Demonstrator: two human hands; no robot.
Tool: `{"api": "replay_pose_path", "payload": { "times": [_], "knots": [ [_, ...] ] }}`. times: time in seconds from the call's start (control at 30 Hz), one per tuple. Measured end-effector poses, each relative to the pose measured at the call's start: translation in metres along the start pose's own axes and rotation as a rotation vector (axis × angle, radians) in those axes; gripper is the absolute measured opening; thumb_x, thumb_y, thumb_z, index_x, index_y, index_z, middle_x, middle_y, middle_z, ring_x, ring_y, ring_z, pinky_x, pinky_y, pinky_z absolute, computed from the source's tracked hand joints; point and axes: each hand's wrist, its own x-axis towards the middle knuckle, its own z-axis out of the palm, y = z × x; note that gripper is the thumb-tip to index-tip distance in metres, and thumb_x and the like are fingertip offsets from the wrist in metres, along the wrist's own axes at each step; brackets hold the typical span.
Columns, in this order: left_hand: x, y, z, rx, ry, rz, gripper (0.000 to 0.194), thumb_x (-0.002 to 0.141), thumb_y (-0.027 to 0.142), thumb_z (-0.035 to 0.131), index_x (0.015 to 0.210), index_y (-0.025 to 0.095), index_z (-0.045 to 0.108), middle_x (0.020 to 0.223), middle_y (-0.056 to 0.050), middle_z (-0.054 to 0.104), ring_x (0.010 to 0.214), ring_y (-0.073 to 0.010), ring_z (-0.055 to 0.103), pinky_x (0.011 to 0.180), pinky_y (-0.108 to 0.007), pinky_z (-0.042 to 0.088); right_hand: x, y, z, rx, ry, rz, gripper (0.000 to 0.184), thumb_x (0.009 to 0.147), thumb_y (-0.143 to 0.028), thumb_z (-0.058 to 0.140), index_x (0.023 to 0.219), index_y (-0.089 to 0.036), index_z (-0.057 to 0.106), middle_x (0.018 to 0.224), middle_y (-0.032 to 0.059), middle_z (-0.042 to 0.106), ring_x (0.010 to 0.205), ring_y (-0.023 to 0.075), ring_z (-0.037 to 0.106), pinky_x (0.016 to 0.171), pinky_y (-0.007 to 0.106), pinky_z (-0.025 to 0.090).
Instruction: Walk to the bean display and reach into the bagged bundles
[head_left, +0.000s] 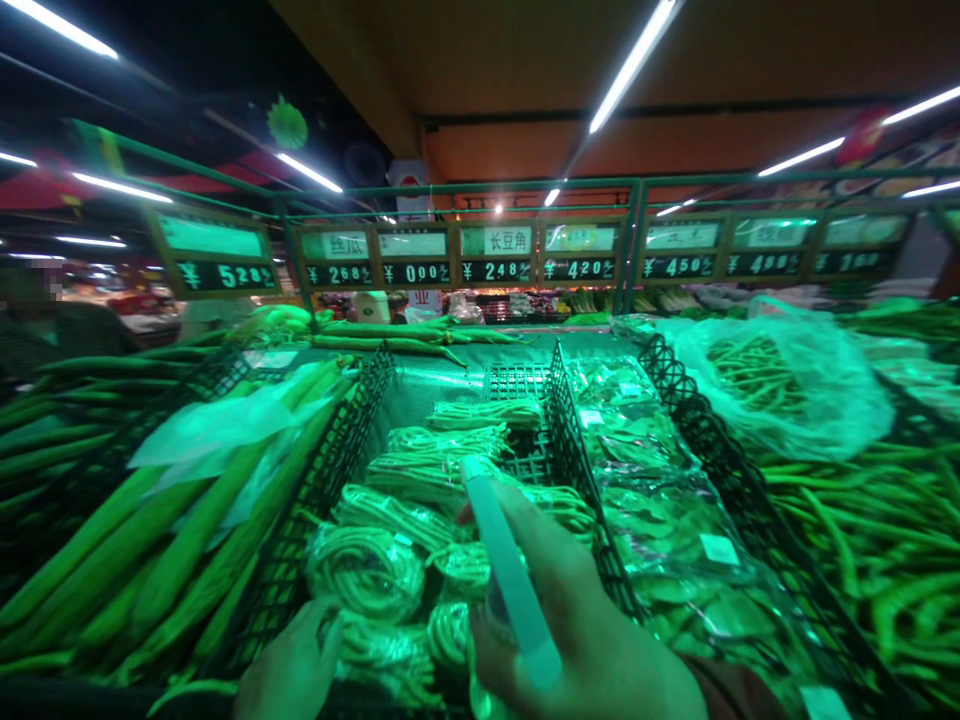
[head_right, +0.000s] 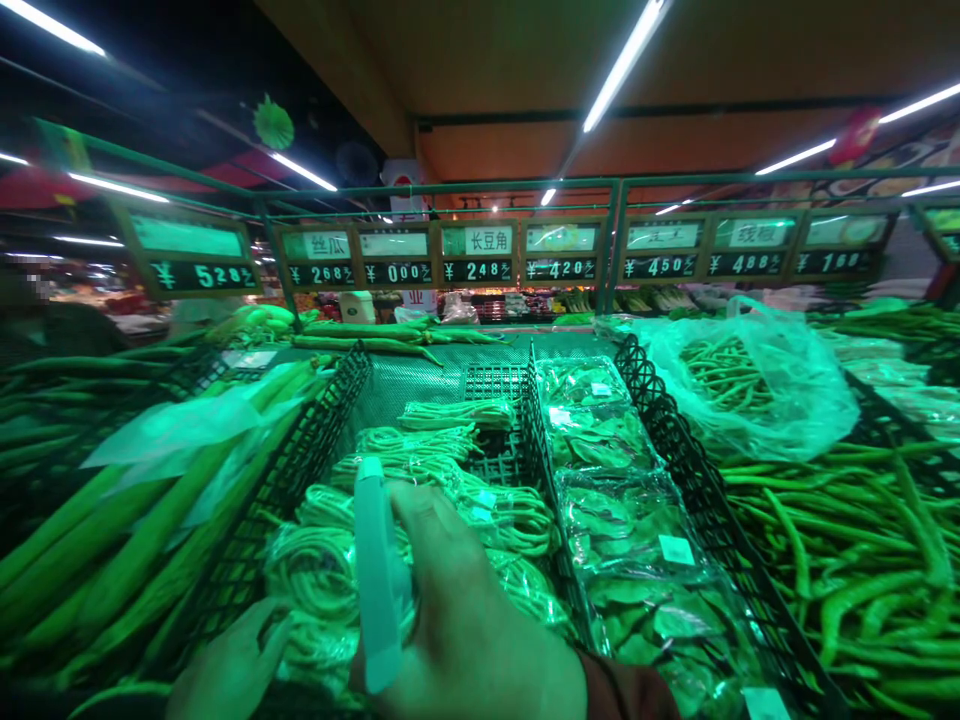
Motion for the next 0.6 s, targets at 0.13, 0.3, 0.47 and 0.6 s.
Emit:
{"api": "replay_pose_path", "payload": {
  "times": [0.13,0.3,0.47,0.6],
  "knots": [
    [0.003,-0.004,0.004,0.001,0.019,0.007,0.048,0.092,0.038,0.017,0.119,0.018,0.051,0.113,-0.016,0.071,0.106,-0.0338,0.066,0.083,-0.040,0.045,0.001,0.001,0.011,0.098,-0.052,-0.025,0.069,0.070,-0.009,0.060,0.134,-0.027,0.039,0.122,0.0044,0.059,0.109,0.0186,0.060,0.094,0.030,0.052],
    [0.003,-0.004,0.005,-0.003,0.043,0.034,0.047,0.093,0.037,0.018,0.116,0.019,0.053,0.117,-0.014,0.069,0.105,-0.0320,0.066,0.083,-0.039,0.044,0.003,0.004,0.017,0.068,-0.105,0.007,0.065,0.068,-0.011,0.060,0.129,-0.025,0.045,0.106,0.0034,0.062,0.098,0.0187,0.061,0.086,0.031,0.054],
    [0.000,-0.001,0.003,-0.034,0.072,0.015,0.042,0.093,0.039,0.021,0.112,0.020,0.054,0.105,-0.013,0.073,0.097,-0.0290,0.068,0.076,-0.035,0.043,-0.001,0.009,0.010,0.036,0.024,0.056,0.064,0.072,-0.008,0.055,0.132,-0.029,0.043,0.102,0.0014,0.060,0.068,0.0102,0.056,0.058,0.022,0.050],
    [-0.001,-0.002,0.004,-0.027,0.090,0.010,0.043,0.093,0.038,0.021,0.113,0.020,0.054,0.108,-0.012,0.071,0.100,-0.0290,0.067,0.078,-0.035,0.043,-0.004,0.015,0.001,0.043,0.059,0.106,0.067,0.075,-0.009,0.058,0.134,-0.035,0.040,0.080,-0.0066,0.054,0.054,0.0063,0.046,0.056,0.019,0.049]
  ]
}}
